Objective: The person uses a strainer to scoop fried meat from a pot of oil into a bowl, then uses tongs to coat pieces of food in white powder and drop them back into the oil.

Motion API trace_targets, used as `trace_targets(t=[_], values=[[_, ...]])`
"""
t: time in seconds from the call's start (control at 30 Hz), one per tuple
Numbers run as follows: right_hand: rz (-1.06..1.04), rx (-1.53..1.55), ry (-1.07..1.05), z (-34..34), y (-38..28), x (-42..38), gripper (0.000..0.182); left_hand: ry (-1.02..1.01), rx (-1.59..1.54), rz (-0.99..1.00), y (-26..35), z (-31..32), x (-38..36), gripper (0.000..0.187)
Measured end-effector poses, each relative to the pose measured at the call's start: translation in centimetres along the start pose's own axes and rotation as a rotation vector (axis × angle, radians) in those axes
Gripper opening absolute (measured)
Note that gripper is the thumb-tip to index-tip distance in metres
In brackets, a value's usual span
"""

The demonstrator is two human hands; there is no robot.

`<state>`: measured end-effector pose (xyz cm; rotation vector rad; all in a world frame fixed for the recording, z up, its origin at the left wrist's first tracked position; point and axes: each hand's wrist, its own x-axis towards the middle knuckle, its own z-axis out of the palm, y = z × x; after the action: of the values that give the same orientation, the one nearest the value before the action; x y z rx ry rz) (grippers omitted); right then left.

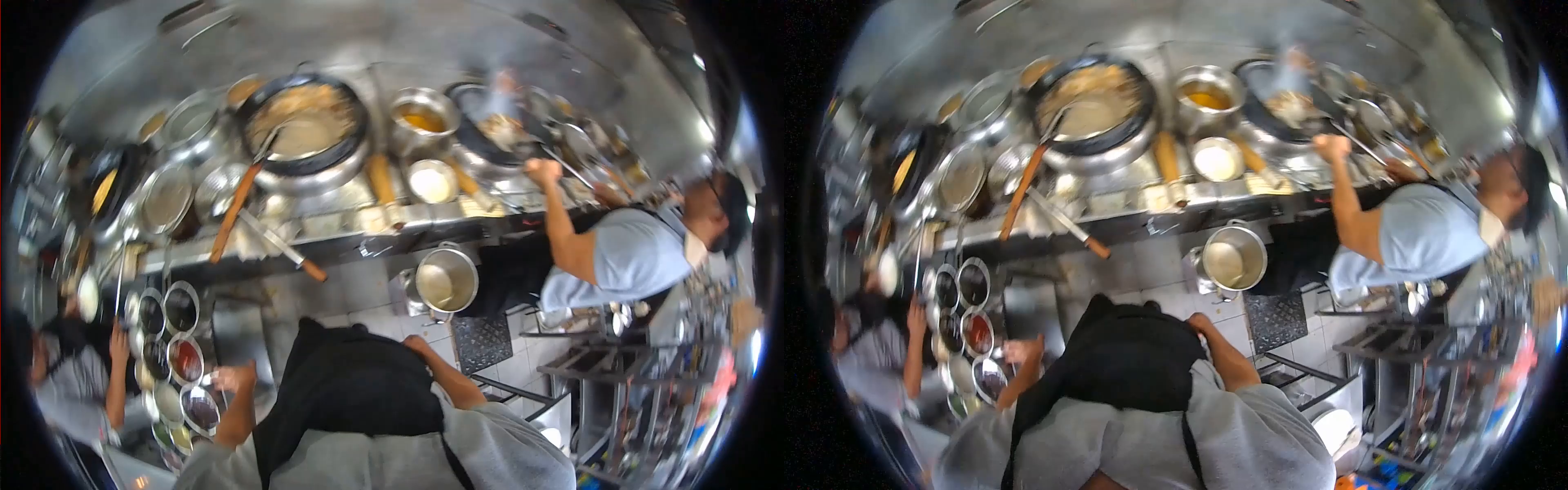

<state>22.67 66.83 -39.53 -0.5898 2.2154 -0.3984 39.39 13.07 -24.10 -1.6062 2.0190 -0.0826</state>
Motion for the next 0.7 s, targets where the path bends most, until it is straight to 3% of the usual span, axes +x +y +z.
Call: trace_targets(t=[0.07,0.1,0.13,0.17,0.23,0.3,0.33,0.4,0.47,0.53,0.6,0.7], values=[[0.088,0.073,0.063,-1.6,-1.4,-1.8,0.023,-0.018,-0.058,-0.037,0.1,-1.3,-1.0,0.124],[0.146,0.075,0.183,1.5,0.9,-1.5,0.027,-0.050,-0.111,-0.051,0.1,-2.4,-1.8,0.127],[0.024,0.140,0.003,2.7,3.8,-1.9,0.029,-0.033,-0.153,-0.010,-0.2,-0.5,-0.4,0.129],[0.005,0.119,-0.033,3.0,4.6,-2.6,0.029,-0.057,-0.227,-0.052,-0.2,-0.7,-0.7,0.131],[0.015,0.079,-0.026,3.5,4.8,-3.2,0.028,-0.081,-0.166,0.006,-0.3,-0.5,0.1,0.131],[0.014,0.047,-0.017,3.6,4.4,-2.9,0.028,-0.057,-0.363,0.020,-1.0,-0.5,0.3,0.131],[0.016,0.032,-0.011,3.7,4.0,-2.5,0.028,0.007,-0.496,0.021,-0.8,-0.9,-0.4,0.123],[0.022,0.008,0.004,3.9,3.3,-1.8,0.027,0.232,-0.705,0.314,-0.5,-2.4,-2.8,0.109],[0.031,-0.012,0.024,3.8,2.4,-1.2,0.027,0.259,-0.759,0.613,1.4,-3.7,-3.6,0.091],[0.031,-0.032,0.058,3.8,1.7,-0.5,0.026,0.069,-0.785,0.758,4.3,-6.4,-4.6,0.076],[0.021,-0.061,0.104,3.9,1.2,0.5,0.026,0.022,-0.867,0.916,7.2,-10.4,-6.0,0.065],[0.031,-0.122,0.236,4.5,1.6,3.5,0.025,0.118,-1.012,1.122,11.7,-15.5,-6.6,0.057]])
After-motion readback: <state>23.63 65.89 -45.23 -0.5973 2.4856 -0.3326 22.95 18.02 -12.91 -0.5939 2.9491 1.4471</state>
